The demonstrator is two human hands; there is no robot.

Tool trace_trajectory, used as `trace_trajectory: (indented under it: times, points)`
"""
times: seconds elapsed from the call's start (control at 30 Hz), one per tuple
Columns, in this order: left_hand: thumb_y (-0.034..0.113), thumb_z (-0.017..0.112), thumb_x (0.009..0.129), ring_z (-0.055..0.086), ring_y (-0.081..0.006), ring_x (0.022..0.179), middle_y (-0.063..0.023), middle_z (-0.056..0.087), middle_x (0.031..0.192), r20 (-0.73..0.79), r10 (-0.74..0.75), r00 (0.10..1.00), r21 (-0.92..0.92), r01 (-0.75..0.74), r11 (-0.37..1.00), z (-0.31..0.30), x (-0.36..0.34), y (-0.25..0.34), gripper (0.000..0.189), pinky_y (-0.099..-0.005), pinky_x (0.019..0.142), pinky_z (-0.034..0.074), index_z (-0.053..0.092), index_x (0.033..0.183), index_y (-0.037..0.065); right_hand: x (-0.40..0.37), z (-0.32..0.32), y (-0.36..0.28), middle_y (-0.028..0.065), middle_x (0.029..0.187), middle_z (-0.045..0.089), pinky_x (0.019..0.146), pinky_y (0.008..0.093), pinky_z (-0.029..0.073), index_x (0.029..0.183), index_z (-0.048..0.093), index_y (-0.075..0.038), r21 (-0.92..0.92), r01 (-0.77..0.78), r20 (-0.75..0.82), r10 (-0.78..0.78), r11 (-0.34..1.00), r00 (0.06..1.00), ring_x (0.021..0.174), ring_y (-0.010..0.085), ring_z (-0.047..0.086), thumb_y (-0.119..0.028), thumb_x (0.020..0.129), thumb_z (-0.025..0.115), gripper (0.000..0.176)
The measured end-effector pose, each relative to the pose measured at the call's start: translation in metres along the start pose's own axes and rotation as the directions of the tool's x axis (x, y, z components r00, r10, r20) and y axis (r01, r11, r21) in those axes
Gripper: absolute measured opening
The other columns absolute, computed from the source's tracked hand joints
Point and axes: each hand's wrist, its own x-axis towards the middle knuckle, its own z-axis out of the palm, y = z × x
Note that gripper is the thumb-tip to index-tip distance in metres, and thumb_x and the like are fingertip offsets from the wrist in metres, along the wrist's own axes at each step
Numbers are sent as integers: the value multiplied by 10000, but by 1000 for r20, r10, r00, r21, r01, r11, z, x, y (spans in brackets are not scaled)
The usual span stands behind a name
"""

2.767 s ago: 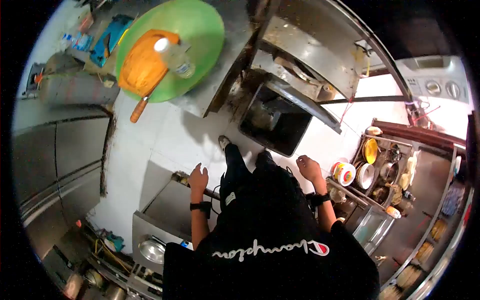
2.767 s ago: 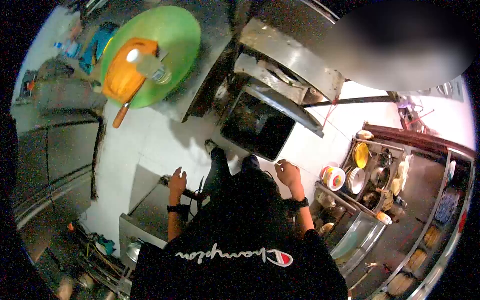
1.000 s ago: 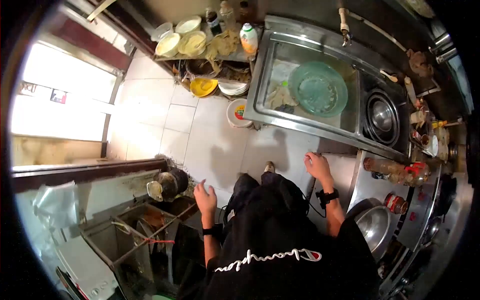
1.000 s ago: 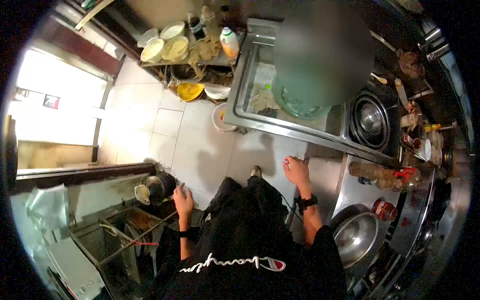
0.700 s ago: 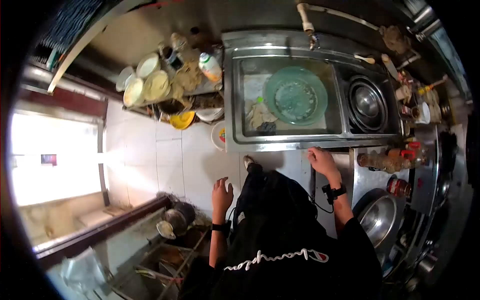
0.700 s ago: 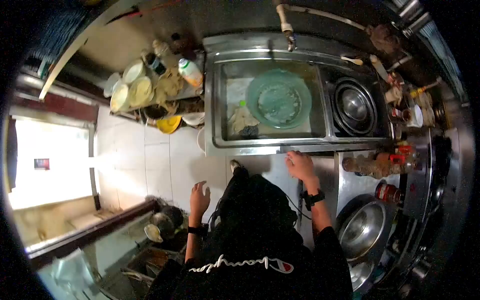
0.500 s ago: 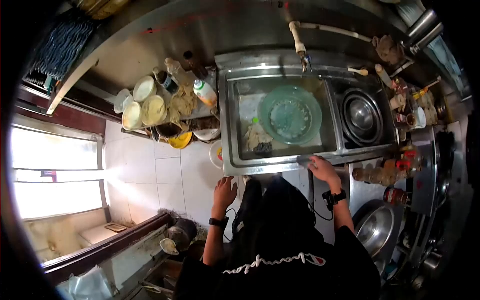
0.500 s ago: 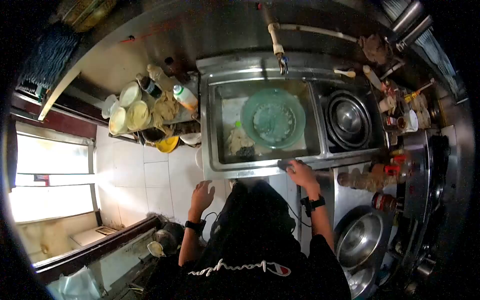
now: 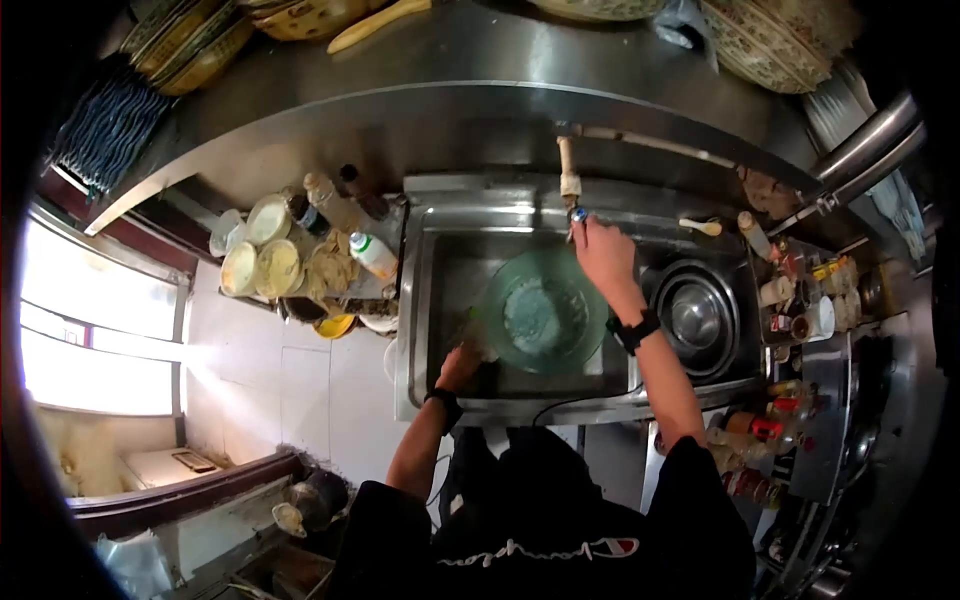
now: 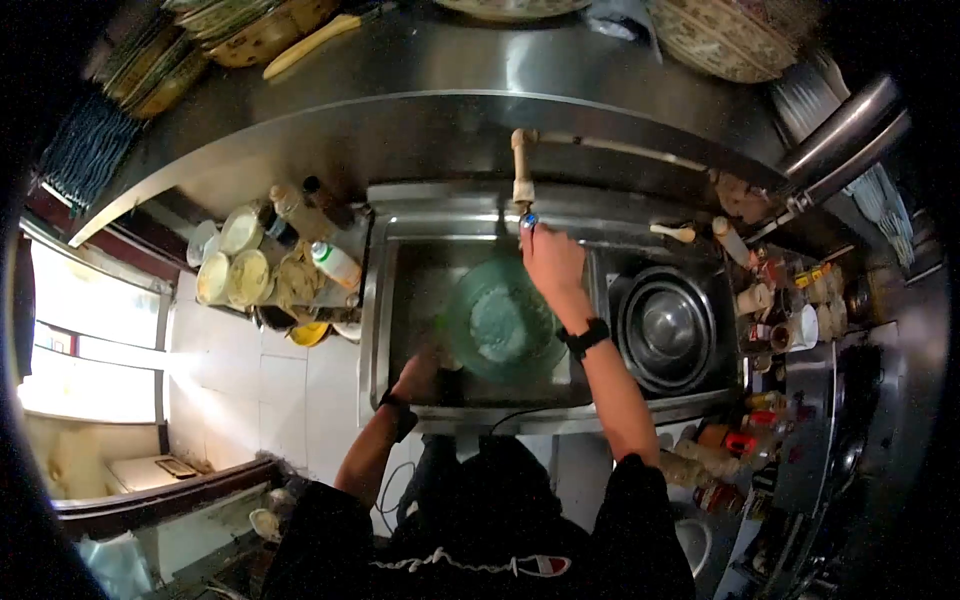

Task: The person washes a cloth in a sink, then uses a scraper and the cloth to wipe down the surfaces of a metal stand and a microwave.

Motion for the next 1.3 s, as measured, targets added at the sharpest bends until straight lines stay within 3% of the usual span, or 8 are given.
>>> trace_trajectory:
  times: [0.17, 0.3, 0.5, 0.77, 0.97, 1.07, 1.17, 1.3]
  points:
    - [367, 509, 889, 578, -399, 1038, -193, 581, 1181, 119, -538, 835, -587, 496, 640, 55, 28, -13, 387, -491, 848, 482, 594, 1159, 104, 0, -2, 8, 195, 640, 620, 558, 492, 506, 834, 629, -64, 24, 99, 76, -100, 995, 992, 614, 387, 627, -362, 918, 515, 330]
    - [353, 493, 948, 516, -283, 1176, -132, 473, 1382, 275, -544, 793, -133, 592, 795, 88, 34, -14, 474, -428, 943, 447, 475, 1363, 124, 4, -7, 22, 183, 659, 615, 554, 486, 498, 875, 577, -60, 6, 190, 149, -188, 982, 971, 617, 392, 615, -313, 927, 518, 265]
    - [337, 552, 877, 386, -362, 1300, -181, 323, 1473, 574, -448, 685, -107, 605, 789, 90, 38, -10, 597, -538, 1012, 376, 390, 1419, 146, 7, -19, 28, 152, 725, 632, 583, 474, 485, 849, 541, -46, 79, 234, 235, -246, 969, 940, 666, 381, 610, -277, 927, 535, 244]
    - [337, 604, 827, 413, -349, 1293, -181, 434, 1400, 366, -559, 744, -14, 605, 796, 83, 32, 6, 594, -558, 920, 454, 457, 1374, 159, -6, -22, 38, 114, 775, 657, 604, 439, 502, 939, 593, -65, 130, 248, 216, -271, 960, 938, 702, 341, 633, -324, 912, 563, 262]
    - [339, 604, 839, 581, -281, 1074, -106, 667, 1034, 366, -27, 930, 170, -38, 985, 31, 36, -10, 280, -495, 830, 502, 665, 981, 106, -79, -8, 73, 104, 845, 680, 677, 404, 511, 1007, 625, -80, 329, -68, 531, -125, 942, 838, 785, 293, 663, -391, 901, 581, 332]
    - [283, 624, 849, 588, -214, 901, -85, 657, 922, 282, -273, 919, -685, 393, 613, -62, 42, 21, 236, -399, 722, 502, 672, 955, 77, -117, 54, 96, 125, 886, 672, 735, 331, 490, 1052, 607, -8, 532, -293, 671, -184, 795, 718, 831, 222, 649, -374, 925, 573, 388]
    - [226, 643, 859, 595, -148, 728, -64, 646, 810, 262, -283, 923, -946, 304, 116, -150, 60, 58, 194, -303, 614, 503, 679, 929, 49, -142, 110, 91, 118, 1030, 645, 787, 342, 478, 1135, 574, -32, 555, -443, 752, -197, 704, 629, 929, 212, 621, -399, 949, 528, 414]
    - [131, 682, 846, 599, -88, 632, -58, 634, 722, 260, -193, 946, -912, 307, 274, -206, 93, 81, 155, -229, 558, 501, 666, 944, 12, -147, 147, 66, 131, 1315, 492, 904, 415, 458, 1362, 397, -92, 544, -692, 829, -176, 474, 531, 1126, 266, 545, -502, 952, 456, 583]
